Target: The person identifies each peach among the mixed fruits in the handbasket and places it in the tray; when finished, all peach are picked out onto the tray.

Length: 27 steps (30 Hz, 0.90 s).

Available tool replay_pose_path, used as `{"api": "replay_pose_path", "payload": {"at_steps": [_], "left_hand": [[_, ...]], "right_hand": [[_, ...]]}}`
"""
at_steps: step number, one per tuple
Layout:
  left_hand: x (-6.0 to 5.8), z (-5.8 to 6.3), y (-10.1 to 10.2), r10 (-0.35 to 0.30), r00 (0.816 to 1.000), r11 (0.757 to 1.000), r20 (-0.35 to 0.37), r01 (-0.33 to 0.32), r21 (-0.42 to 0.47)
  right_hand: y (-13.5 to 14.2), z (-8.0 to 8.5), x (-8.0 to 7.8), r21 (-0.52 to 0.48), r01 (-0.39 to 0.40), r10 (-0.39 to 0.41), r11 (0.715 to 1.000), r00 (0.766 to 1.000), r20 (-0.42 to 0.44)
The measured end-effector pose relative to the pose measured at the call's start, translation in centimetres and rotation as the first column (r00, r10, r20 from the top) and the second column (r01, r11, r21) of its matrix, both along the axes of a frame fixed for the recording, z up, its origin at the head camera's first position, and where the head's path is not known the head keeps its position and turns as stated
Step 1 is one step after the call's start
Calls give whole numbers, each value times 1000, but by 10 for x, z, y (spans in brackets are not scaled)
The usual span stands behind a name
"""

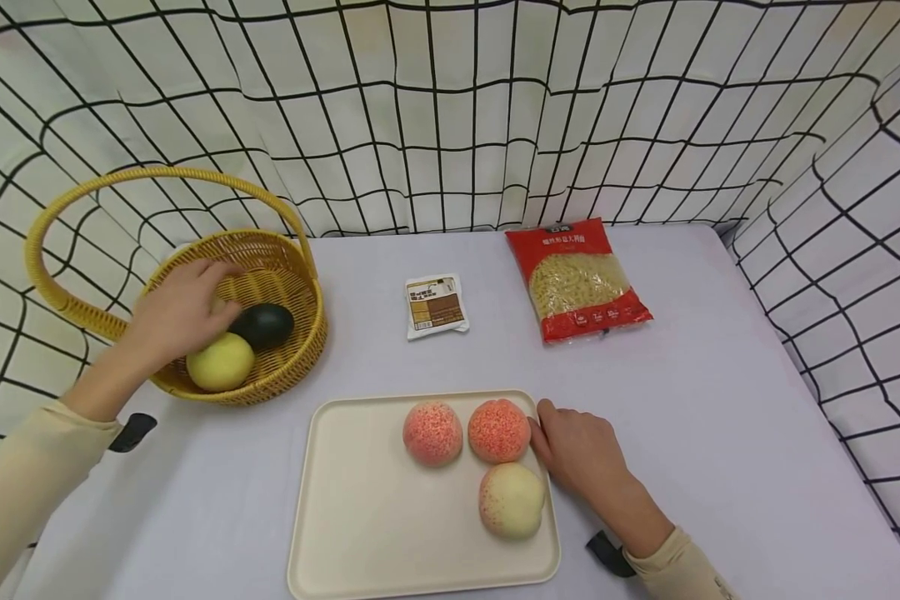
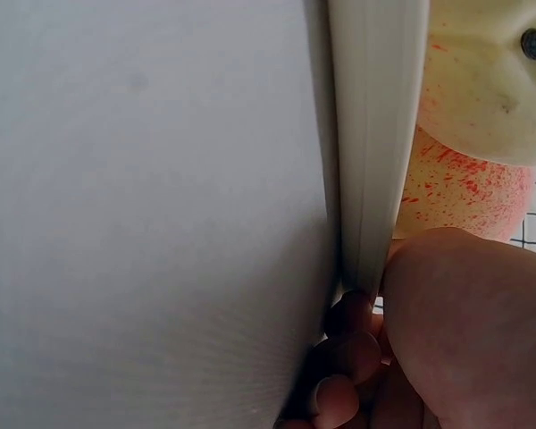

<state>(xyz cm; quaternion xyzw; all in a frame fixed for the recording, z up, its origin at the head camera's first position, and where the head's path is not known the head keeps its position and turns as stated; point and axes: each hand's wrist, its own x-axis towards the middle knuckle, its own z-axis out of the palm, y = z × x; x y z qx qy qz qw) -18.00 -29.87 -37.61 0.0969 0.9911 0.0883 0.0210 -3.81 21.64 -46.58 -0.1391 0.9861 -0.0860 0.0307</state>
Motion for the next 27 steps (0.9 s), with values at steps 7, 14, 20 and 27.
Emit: {"api": "replay_pose_path", "payload": {"at_steps": [7,14,20,27], "left_hand": [[-6,-2,-14,13,998,1000,58,-12,-28],[-9,-3,-22,23,991,999,131,-18,-42],[-13,-1,-26,27,975,998,221,-12,-67],[-15,2,-29,23,954,997,298,-1,-74]], "right_hand": [[0,0,0,-3,-1,1,1000,1000,-2],[1,-1,0,-5,0,0,1000,1000,-9],[1,-3,0,-10,8,-8,1000,1000,3],[2,-4,-1,-13,12,-11,1000,1000,10]]}}
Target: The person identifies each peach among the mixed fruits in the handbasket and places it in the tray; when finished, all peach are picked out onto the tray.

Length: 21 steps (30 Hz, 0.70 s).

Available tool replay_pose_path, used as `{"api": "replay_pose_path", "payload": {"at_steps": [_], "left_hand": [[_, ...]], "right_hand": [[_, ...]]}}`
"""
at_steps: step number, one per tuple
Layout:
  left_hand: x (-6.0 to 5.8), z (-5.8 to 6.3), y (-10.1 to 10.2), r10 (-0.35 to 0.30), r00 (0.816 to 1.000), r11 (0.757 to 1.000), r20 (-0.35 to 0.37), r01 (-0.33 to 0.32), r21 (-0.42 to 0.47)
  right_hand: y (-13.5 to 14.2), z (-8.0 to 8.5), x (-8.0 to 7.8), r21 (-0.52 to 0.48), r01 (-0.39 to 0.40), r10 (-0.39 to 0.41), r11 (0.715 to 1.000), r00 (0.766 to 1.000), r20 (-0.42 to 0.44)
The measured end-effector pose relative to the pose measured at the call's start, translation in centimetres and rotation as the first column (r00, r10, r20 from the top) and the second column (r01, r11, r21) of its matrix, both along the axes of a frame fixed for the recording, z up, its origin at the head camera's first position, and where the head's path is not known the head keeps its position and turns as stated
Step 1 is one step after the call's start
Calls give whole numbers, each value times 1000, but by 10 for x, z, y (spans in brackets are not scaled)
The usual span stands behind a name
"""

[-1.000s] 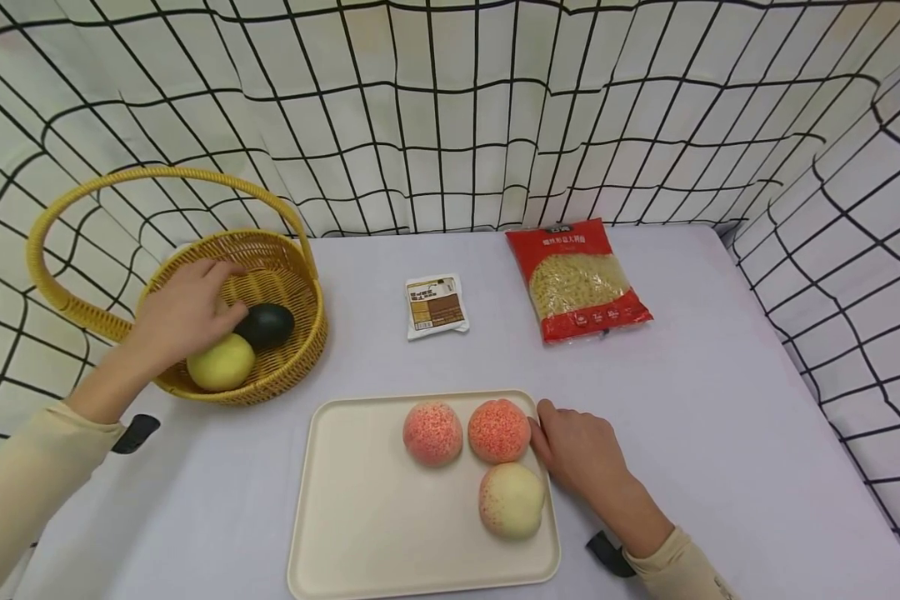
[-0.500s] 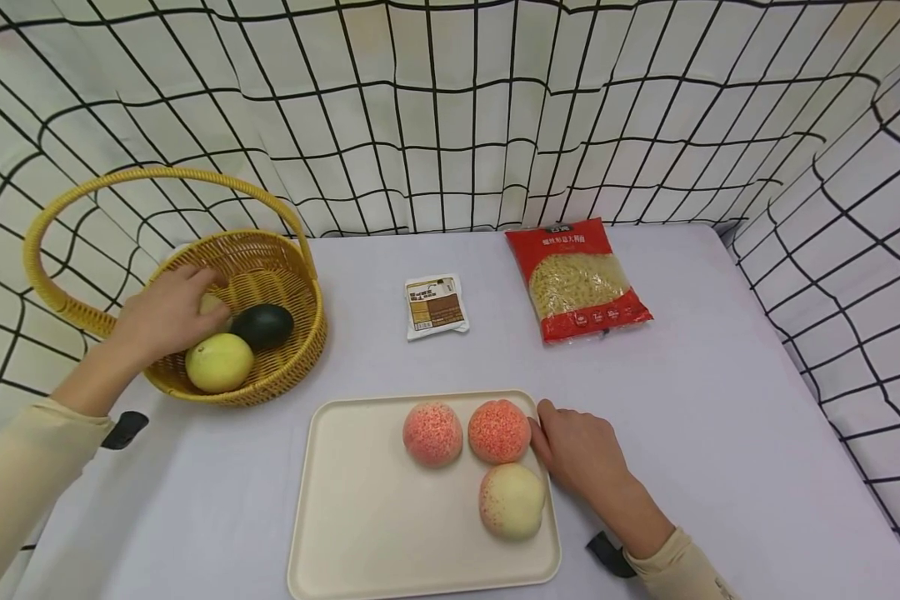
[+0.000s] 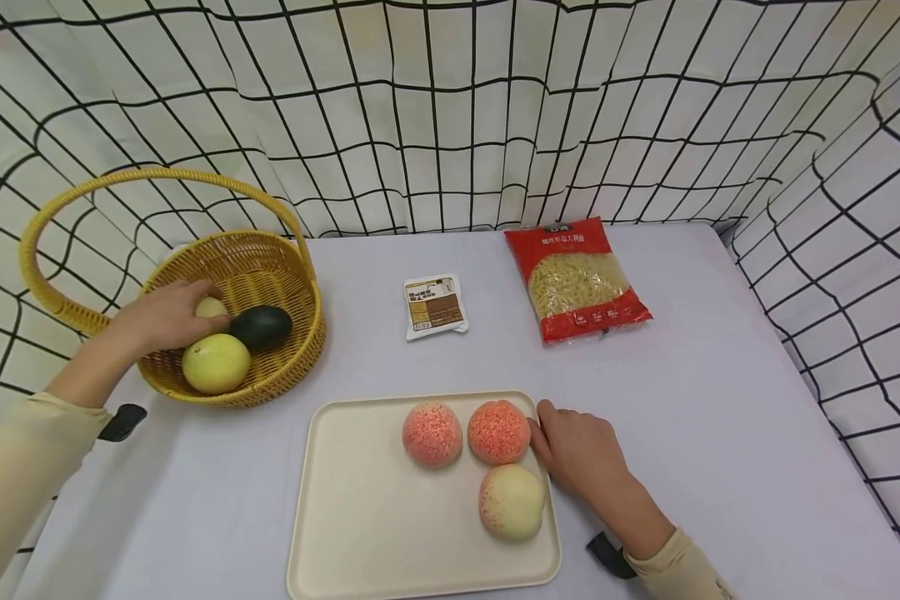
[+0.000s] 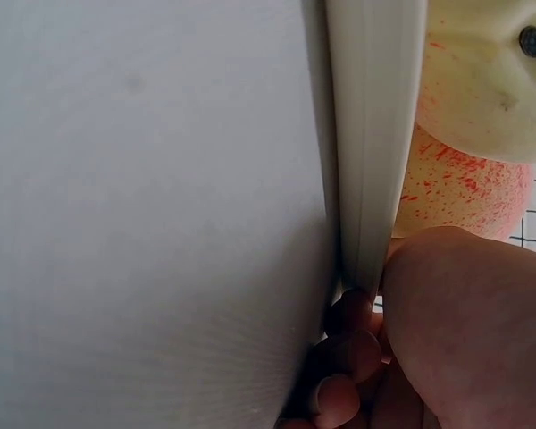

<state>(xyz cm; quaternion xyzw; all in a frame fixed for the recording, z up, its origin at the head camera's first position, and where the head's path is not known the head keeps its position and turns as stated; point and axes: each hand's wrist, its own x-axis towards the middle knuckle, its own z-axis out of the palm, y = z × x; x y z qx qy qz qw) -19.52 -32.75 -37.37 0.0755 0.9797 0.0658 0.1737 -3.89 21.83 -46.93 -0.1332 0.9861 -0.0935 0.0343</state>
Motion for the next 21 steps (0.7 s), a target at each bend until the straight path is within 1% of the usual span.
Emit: {"api": "replay_pose_path", "payload": {"at_steps": [5,11,15,21], "left_hand": [[-2,0,0,-4,999,1000,49,3,17],[-5,-3,-1,5,997,1000,73,-7,24],[-6,-4,-2,6,997,999,71,-8,32],[-6,-7,-3,-6,999,998,32,4,68]], "right_hand": [[0,-1,0,1,0,0,1000,1000,1],[0,0,0,4,-1,1,1000,1000,5],[0,1,0,2,1,-1,1000,1000,17],[-1,2,0,1,1,-1,1000,1000,17]]}}
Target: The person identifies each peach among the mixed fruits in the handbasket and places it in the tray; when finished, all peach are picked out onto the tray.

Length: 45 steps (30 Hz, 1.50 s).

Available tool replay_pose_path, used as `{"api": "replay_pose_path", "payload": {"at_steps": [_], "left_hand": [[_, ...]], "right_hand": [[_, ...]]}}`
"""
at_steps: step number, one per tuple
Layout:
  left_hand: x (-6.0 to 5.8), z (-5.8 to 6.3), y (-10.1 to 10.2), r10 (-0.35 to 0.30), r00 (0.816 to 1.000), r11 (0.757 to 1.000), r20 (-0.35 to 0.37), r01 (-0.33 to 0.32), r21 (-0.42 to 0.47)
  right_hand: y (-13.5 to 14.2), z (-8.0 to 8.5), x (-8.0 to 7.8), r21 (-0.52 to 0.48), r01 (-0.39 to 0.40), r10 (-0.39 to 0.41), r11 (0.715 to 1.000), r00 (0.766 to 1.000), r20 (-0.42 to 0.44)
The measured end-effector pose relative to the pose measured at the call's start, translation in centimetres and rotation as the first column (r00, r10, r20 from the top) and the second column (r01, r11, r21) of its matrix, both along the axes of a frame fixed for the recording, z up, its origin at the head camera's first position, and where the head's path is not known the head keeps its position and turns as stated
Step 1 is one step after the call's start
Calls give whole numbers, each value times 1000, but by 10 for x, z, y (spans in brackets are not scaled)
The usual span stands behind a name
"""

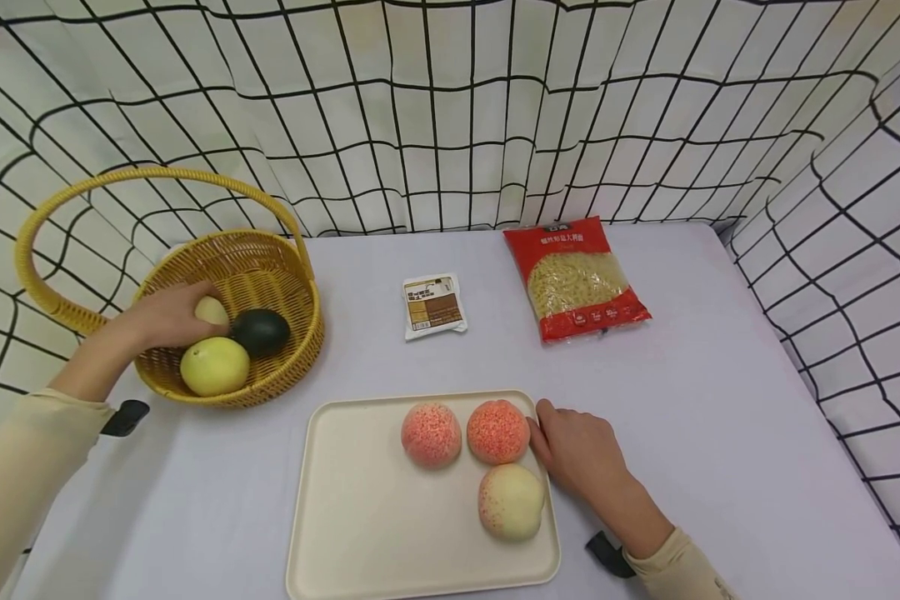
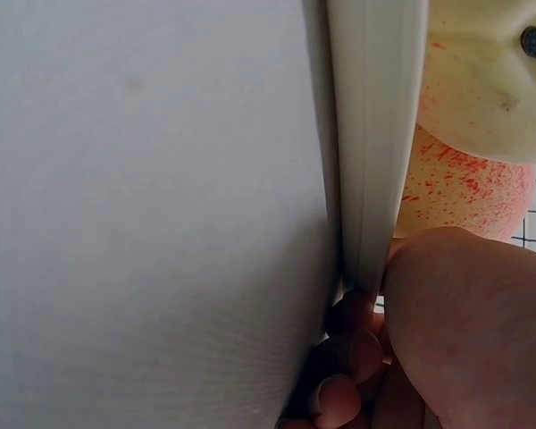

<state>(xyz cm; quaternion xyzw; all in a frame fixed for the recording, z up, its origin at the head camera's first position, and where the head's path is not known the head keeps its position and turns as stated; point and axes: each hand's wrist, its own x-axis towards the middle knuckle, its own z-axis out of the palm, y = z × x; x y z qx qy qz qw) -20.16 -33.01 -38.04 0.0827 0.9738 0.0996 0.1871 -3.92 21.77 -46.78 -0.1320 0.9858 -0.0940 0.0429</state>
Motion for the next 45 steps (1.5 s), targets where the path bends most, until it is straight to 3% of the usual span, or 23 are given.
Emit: {"api": "replay_pose_path", "payload": {"at_steps": [14,27,36,45], "left_hand": [[2,-10,-3,14,999,999,-41,-16,-47],[7,-10,-2,-19,996,999,-86,17,-33],[8,-2,1,-7,986,1000,-166,7,-5],[12,14,12,-1,970,999,-242,14,49]], "right_hand": [[0,1,1,-5,-7,7,1000,1000,-14],[1,-2,0,-6,-13,12,1000,999,-36],[1,-2,0,-2,-4,4,1000,1000,-22],[1,-2,0,-3,-4,4,1000,1000,-16]]}}
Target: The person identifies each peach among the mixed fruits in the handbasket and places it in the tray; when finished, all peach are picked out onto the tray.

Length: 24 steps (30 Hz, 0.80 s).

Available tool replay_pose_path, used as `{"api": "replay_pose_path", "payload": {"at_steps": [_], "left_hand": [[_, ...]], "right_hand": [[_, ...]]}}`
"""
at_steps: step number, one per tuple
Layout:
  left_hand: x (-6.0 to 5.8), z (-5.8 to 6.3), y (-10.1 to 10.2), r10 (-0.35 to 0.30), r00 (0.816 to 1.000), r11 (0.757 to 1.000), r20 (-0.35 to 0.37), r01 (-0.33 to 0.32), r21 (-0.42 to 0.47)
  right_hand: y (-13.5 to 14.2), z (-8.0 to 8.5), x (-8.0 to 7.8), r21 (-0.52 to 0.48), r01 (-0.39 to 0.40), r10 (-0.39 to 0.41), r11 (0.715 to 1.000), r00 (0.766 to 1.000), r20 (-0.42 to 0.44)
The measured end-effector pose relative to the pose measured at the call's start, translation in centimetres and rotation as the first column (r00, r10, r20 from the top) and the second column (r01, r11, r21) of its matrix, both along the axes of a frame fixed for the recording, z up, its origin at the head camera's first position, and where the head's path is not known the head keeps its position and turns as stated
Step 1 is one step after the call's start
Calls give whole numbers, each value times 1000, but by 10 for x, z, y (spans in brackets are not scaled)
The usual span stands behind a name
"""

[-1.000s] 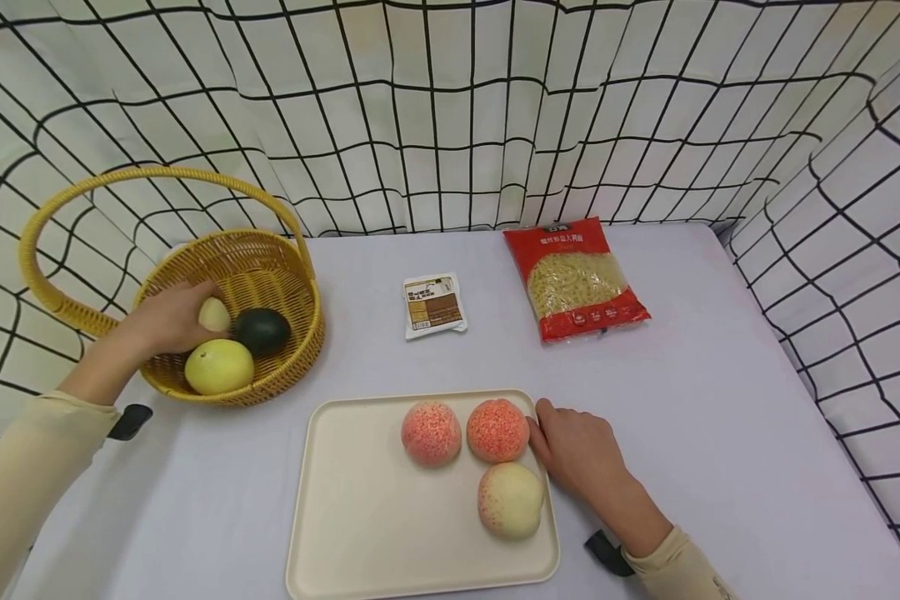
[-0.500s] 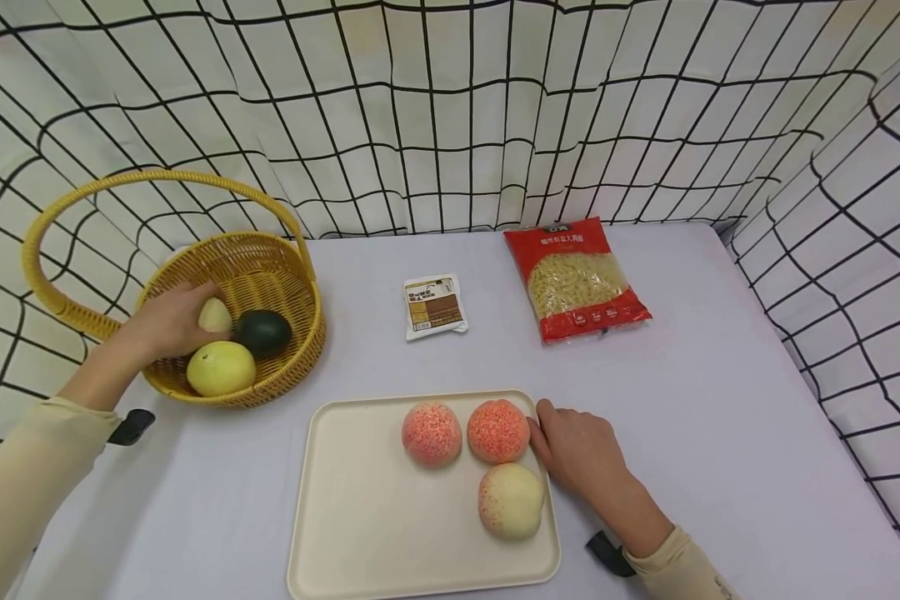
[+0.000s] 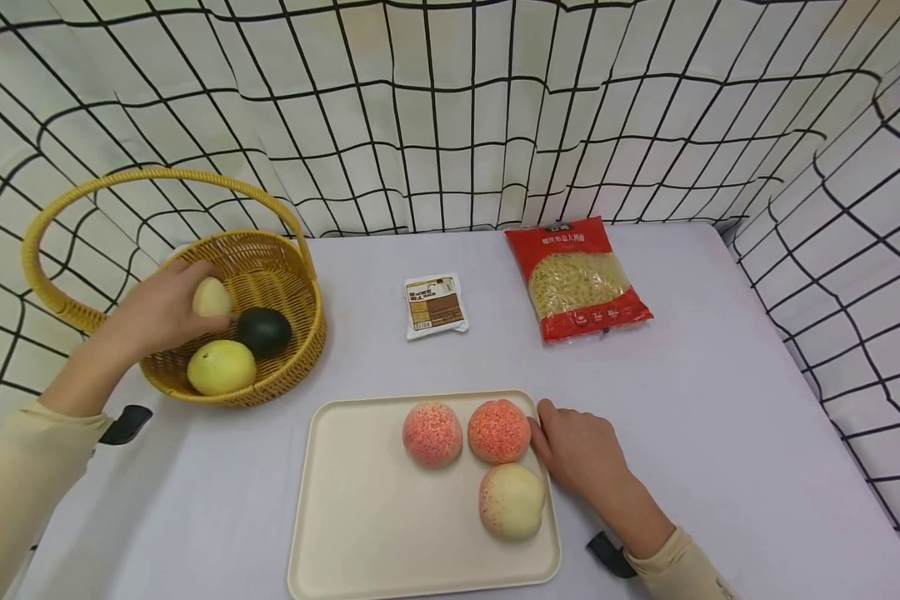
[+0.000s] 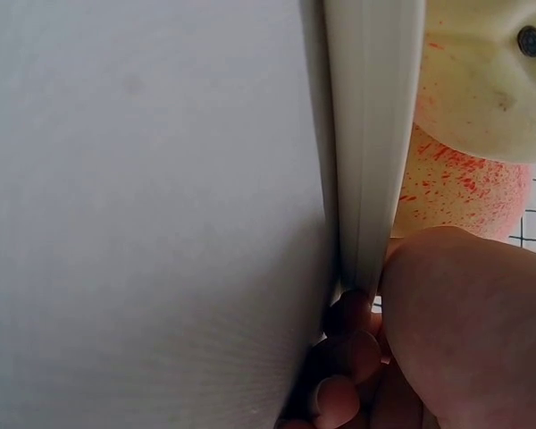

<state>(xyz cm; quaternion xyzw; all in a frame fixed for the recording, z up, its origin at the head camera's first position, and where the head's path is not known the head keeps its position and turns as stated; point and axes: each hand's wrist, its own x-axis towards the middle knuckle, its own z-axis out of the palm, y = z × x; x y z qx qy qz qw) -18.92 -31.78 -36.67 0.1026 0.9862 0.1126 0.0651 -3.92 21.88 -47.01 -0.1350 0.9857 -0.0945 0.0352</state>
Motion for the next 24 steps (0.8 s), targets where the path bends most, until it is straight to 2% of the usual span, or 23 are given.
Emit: {"api": "replay_pose_path", "payload": {"at_steps": [10,17,24], "left_hand": [[13,13,18,10,999,999,-34,-9,36],[23,21,39,-2,997,999,-73,6,52],[32,28,58,-30,997,996,-68,35,80]], "right_hand": [[-1,3,1,-2,-3,3,1000,1000,-6],[-1,4,0,0,-6,6,1000,1000,-14],[-1,4,0,-5,-3,3,1000,1000,-4]]}}
